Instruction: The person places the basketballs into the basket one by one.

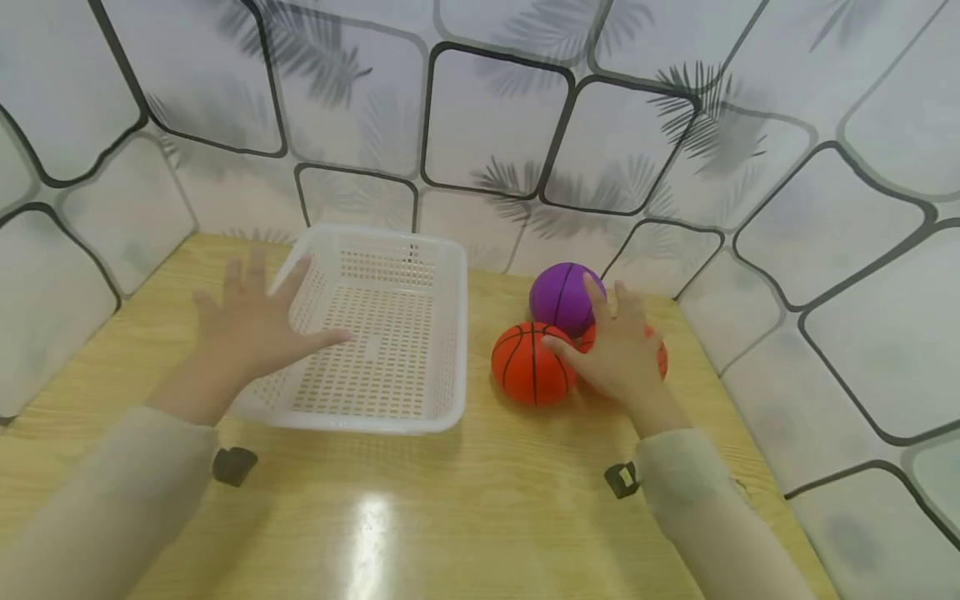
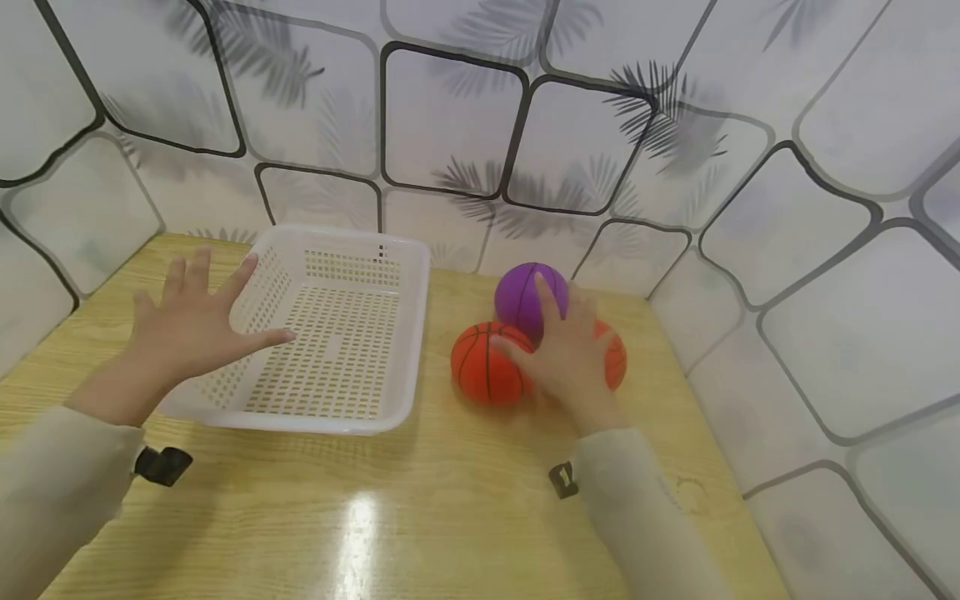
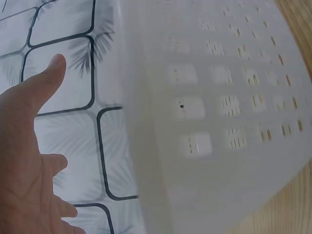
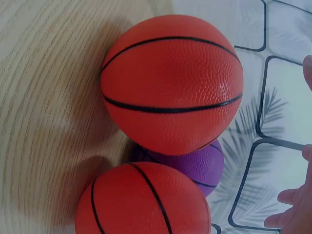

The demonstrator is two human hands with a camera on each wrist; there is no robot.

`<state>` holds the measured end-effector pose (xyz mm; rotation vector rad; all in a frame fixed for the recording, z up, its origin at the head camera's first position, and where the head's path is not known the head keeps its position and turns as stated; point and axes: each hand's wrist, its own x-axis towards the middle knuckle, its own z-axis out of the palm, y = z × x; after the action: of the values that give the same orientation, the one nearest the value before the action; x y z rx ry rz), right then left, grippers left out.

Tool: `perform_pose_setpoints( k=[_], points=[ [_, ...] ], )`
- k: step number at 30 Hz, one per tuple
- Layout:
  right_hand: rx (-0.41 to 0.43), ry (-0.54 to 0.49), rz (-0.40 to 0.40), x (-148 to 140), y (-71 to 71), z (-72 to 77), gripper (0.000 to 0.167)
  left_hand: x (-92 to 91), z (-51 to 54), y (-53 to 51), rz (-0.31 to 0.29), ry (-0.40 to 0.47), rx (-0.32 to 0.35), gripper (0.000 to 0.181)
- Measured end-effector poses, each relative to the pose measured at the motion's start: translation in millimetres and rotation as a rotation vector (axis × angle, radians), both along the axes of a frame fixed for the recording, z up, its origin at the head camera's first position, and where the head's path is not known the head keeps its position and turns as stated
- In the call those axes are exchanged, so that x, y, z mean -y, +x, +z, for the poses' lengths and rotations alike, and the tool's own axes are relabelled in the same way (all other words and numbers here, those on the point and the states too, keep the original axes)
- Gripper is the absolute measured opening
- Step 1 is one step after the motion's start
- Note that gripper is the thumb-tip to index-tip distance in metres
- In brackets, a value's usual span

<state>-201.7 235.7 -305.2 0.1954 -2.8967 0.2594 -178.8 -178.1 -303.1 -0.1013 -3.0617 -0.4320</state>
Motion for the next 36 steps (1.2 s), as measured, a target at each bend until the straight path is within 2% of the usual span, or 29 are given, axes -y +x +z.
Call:
perform_pose_setpoints(
  k=[9, 17, 20, 29, 31, 36],
  points=[
    [-0.037, -0.055, -0.047, -22.3, -4.6, -1.0, 0.105, 19.5, 3.7, -5.4, 0.023, 0.05, -0.014, 0.115],
    [-0.072, -0.128, -0.059, -47.5, -5.8, -8.8, 0.105, 37.7, 1.3, -15.6, 0.005, 0.064, -0.018, 0.114],
    [-0.084, -0.182, -0.045, -56.9, -4.7, -12.2, 0.105, 43.4, 0.2, -19.0, -0.006, 0.085, 0.007, 0.115],
    [-0.096, -0.304, 0.026, -81.6, -6.2, -26.8, 0.104, 61.8, -10.8, -25.3, -0.086, 0.308, 0.064, 0.115],
    [-0.083, -0.328, 0.033, -86.2, -6.0, -29.4, 0.105, 66.3, -13.8, -25.9, -0.087, 0.328, 0.08, 0.114],
    [-0.047, -0.372, 0.048, -96.1, -5.3, -33.5, 0.107, 75.1, -18.3, -26.0, -0.063, 0.37, 0.168, 0.113]
  ],
)
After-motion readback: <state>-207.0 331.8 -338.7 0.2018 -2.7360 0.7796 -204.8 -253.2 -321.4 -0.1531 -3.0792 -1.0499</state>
